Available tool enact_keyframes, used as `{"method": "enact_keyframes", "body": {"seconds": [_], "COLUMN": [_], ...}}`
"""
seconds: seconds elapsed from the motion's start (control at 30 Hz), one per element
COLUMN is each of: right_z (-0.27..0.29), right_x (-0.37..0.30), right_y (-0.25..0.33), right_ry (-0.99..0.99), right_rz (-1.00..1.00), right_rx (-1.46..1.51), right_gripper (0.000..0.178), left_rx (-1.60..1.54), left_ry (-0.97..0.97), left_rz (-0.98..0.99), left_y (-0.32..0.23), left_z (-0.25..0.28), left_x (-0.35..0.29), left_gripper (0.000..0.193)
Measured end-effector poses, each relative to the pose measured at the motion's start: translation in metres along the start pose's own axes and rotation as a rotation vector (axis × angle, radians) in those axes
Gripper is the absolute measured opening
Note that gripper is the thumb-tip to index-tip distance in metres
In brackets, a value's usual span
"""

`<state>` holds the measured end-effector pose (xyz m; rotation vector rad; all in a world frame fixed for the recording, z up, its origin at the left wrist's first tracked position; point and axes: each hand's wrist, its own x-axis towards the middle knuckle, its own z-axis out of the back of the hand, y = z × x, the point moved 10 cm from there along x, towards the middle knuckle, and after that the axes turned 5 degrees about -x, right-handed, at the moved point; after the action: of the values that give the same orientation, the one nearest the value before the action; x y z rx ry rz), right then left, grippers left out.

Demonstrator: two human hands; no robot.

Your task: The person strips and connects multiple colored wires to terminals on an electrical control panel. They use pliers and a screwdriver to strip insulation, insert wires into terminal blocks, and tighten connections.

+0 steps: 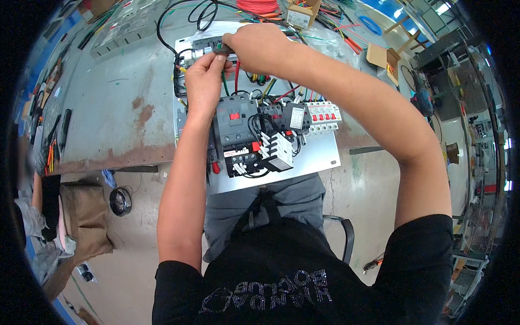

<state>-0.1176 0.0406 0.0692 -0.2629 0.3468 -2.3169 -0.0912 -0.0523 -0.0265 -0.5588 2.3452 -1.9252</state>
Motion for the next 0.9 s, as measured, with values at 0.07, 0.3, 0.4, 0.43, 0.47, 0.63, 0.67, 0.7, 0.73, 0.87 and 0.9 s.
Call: {"method": "enact_keyframes", "body": {"seconds": [0.07,0.3,0.4,0.43,0.47,0.63,0.67,0.7,0.73,0.87,0.9], "right_z": [0.003,-0.021,-0.036,-0.032,-0.029,0.006,-0.006,-0.016,-0.026,-0.029,-0.022], "right_x": [-0.002,0.005,0.006,0.011,0.014,0.0,0.002,0.004,0.005,0.005,0.003], "right_y": [0.004,-0.017,-0.023,-0.022,-0.02,-0.01,-0.015,-0.016,-0.018,-0.021,-0.015], "right_ry": [-0.069,0.371,0.454,0.379,0.304,-0.191,-0.13,-0.066,0.0,-0.036,-0.108], "right_rz": [0.019,-0.128,-0.128,-0.046,0.035,0.039,0.027,0.015,0.002,0.05,0.092], "right_rx": [-0.02,0.587,0.759,0.615,0.471,0.146,0.293,0.439,0.586,0.653,0.447], "right_gripper": [0.026,0.04,0.045,0.045,0.044,0.041,0.043,0.046,0.05,0.053,0.054], "left_rx": [-0.016,0.009,-0.004,-0.001,-0.01,-0.028,-0.021,-0.016,-0.011,-0.039,-0.042], "left_ry": [-0.002,0.018,0.013,0.009,0.015,0.03,0.032,0.033,0.034,0.035,0.038], "left_rz": [0.003,0.052,0.052,0.048,0.045,0.032,0.033,0.036,0.038,0.037,0.033], "left_y": [0.001,0.0,0.002,0.004,0.005,0.007,0.006,0.003,0.002,0.006,0.007], "left_z": [-0.001,-0.003,-0.002,-0.002,-0.002,-0.001,-0.002,-0.003,-0.004,-0.004,-0.004], "left_x": [0.0,-0.002,-0.001,0.0,0.001,0.001,0.001,0.0,0.0,0.0,0.0], "left_gripper": [0.023,0.023,0.023,0.023,0.023,0.024,0.024,0.024,0.024,0.024,0.024]}}
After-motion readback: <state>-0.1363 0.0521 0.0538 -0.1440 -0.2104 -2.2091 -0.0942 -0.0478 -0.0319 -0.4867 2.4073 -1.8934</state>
